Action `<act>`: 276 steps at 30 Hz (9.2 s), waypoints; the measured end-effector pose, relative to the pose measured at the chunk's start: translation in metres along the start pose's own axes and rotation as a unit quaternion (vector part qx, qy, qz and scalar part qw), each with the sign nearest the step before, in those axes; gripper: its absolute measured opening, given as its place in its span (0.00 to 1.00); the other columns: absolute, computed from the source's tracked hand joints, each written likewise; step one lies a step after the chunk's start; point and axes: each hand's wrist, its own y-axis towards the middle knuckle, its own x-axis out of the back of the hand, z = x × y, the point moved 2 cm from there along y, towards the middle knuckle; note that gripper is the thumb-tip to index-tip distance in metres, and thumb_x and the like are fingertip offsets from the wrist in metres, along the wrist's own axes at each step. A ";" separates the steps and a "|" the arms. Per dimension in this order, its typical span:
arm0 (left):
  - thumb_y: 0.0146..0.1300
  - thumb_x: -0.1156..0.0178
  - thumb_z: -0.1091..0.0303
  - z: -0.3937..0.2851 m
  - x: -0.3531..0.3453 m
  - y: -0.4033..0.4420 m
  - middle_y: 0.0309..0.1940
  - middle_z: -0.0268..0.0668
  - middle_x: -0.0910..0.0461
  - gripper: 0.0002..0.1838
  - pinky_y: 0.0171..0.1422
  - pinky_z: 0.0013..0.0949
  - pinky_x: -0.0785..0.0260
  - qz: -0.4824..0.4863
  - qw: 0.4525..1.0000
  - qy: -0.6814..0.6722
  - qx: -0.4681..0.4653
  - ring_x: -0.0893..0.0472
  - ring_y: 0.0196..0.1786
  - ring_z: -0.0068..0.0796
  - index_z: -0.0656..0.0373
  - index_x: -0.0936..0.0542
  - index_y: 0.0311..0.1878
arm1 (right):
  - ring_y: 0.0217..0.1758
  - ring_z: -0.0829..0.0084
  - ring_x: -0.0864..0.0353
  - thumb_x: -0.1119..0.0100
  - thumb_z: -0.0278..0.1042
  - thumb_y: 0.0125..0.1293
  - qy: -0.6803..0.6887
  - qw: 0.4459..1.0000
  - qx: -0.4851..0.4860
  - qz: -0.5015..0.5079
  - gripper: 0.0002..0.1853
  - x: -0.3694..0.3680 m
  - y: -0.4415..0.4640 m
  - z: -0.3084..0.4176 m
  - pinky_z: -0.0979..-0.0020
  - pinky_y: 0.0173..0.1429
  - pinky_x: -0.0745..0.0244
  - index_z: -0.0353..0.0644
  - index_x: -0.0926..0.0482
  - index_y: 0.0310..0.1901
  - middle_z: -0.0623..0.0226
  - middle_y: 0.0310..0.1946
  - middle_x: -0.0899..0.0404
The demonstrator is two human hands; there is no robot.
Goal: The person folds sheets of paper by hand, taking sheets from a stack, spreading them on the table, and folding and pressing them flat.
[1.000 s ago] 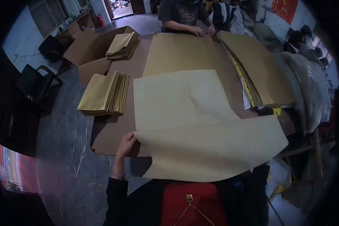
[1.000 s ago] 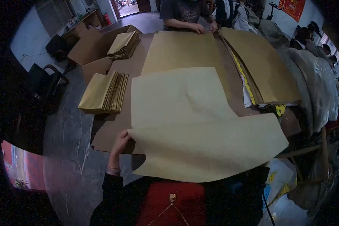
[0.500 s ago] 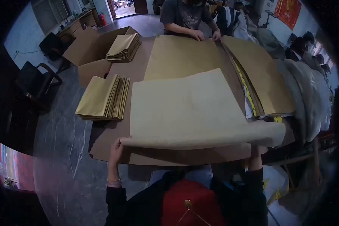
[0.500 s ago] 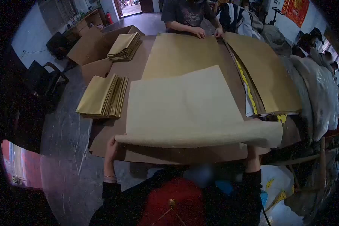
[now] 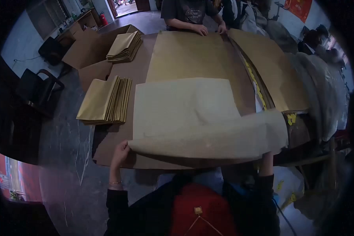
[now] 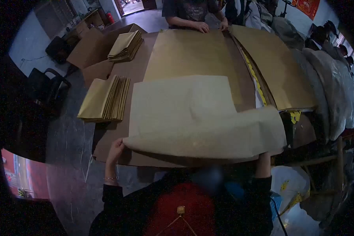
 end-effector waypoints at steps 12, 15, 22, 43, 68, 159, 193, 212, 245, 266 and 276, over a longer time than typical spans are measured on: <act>0.69 0.50 0.60 -0.020 -0.016 0.012 0.38 0.31 0.20 0.17 0.44 0.25 0.32 -0.077 0.991 -0.099 0.046 0.25 0.39 0.18 0.65 0.22 0.50 | 0.56 0.67 0.29 0.52 0.42 0.68 -0.009 0.996 -0.002 0.092 0.24 -0.119 0.126 0.053 0.68 0.60 0.33 0.38 0.37 0.62 0.58 0.54 0.29; 0.69 0.50 0.61 -0.019 -0.018 0.013 0.35 0.29 0.20 0.16 0.40 0.25 0.32 -0.085 0.991 -0.076 0.069 0.25 0.35 0.17 0.64 0.22 0.48 | 0.55 0.67 0.28 0.51 0.41 0.68 -0.022 0.993 0.002 0.120 0.24 -0.143 0.162 0.071 0.68 0.59 0.33 0.38 0.37 0.62 0.58 0.53 0.28; 0.67 0.49 0.66 -0.005 -0.032 0.024 0.30 0.29 0.23 0.12 0.37 0.24 0.34 -0.085 0.993 -0.079 -0.013 0.27 0.33 0.17 0.65 0.23 0.45 | 0.53 0.66 0.28 0.51 0.39 0.68 -0.054 0.989 -0.004 0.135 0.24 -0.173 0.193 0.113 0.68 0.59 0.33 0.38 0.37 0.61 0.57 0.52 0.27; 0.70 0.51 0.61 -0.028 -0.060 0.007 0.48 0.38 0.21 0.18 0.55 0.31 0.34 0.030 0.999 -0.035 -0.018 0.25 0.51 0.28 0.65 0.25 0.53 | 0.49 0.64 0.25 0.50 0.33 0.66 -0.126 0.956 -0.142 0.222 0.22 -0.263 0.204 0.144 0.68 0.57 0.31 0.36 0.36 0.60 0.57 0.48 0.25; 0.66 0.48 0.65 -0.035 -0.083 -0.010 0.27 0.34 0.24 0.13 0.35 0.25 0.37 -0.160 0.985 0.035 0.054 0.30 0.31 0.19 0.67 0.24 0.36 | 0.35 0.62 0.24 0.47 0.47 0.67 -0.488 0.808 -0.213 -0.252 0.20 -0.080 -0.024 0.104 0.64 0.39 0.30 0.38 0.25 0.49 0.57 0.32 0.23; 0.60 0.40 0.60 -0.023 -0.080 -0.026 0.23 0.45 0.21 0.15 0.35 0.38 0.30 -0.240 0.920 0.283 0.128 0.22 0.26 0.36 0.67 0.23 0.31 | 0.38 0.51 0.20 0.45 0.48 0.60 -0.596 0.713 -0.312 -0.198 0.16 -0.100 0.006 0.112 0.55 0.41 0.26 0.43 0.21 0.34 0.53 0.31 0.20; 0.49 0.31 0.61 -0.069 -0.109 -0.004 0.52 0.40 0.28 0.22 0.52 0.40 0.28 0.026 0.892 0.415 -0.176 0.26 0.53 0.44 0.56 0.27 0.46 | 0.41 0.48 0.22 0.48 0.53 0.62 -0.668 0.646 -0.342 -0.144 0.20 -0.100 0.011 0.110 0.52 0.43 0.29 0.44 0.25 0.42 0.55 0.36 0.19; 0.45 0.30 0.48 -0.047 -0.111 -0.009 0.62 0.49 0.38 0.39 0.65 0.45 0.38 0.052 0.886 0.413 -0.204 0.36 0.64 0.50 0.57 0.30 0.59 | 0.32 0.53 0.20 0.47 0.62 0.61 -0.721 0.615 -0.257 -0.188 0.24 -0.098 -0.005 0.102 0.58 0.33 0.27 0.55 0.27 0.51 0.58 0.31 0.18; 0.42 0.31 0.69 -0.026 -0.110 -0.007 0.65 0.52 0.42 0.38 0.67 0.45 0.41 0.053 0.885 0.409 -0.214 0.38 0.66 0.52 0.58 0.32 0.61 | 0.77 0.68 0.63 0.56 0.58 0.65 -0.524 0.711 0.185 0.431 0.39 -0.388 -0.064 0.053 0.56 0.76 0.72 0.43 0.50 0.71 0.66 0.74 0.58; 0.40 0.31 0.37 -0.038 -0.114 -0.008 0.67 0.51 0.45 0.50 0.69 0.48 0.46 0.071 0.879 0.432 -0.187 0.43 0.69 0.51 0.60 0.35 0.63 | 0.76 0.72 0.54 0.47 0.53 0.60 -0.573 0.722 0.133 0.364 0.36 -0.306 -0.065 0.083 0.57 0.74 0.59 0.54 0.42 0.69 0.70 0.73 0.51; 0.39 0.27 0.44 -0.039 -0.114 -0.010 0.67 0.50 0.44 0.49 0.70 0.46 0.46 0.061 0.891 0.413 -0.180 0.43 0.69 0.51 0.60 0.34 0.62 | 0.77 0.65 0.61 0.45 0.56 0.59 -0.731 0.652 0.051 0.196 0.37 -0.234 -0.083 0.083 0.48 0.74 0.74 0.65 0.44 0.70 0.62 0.74 0.58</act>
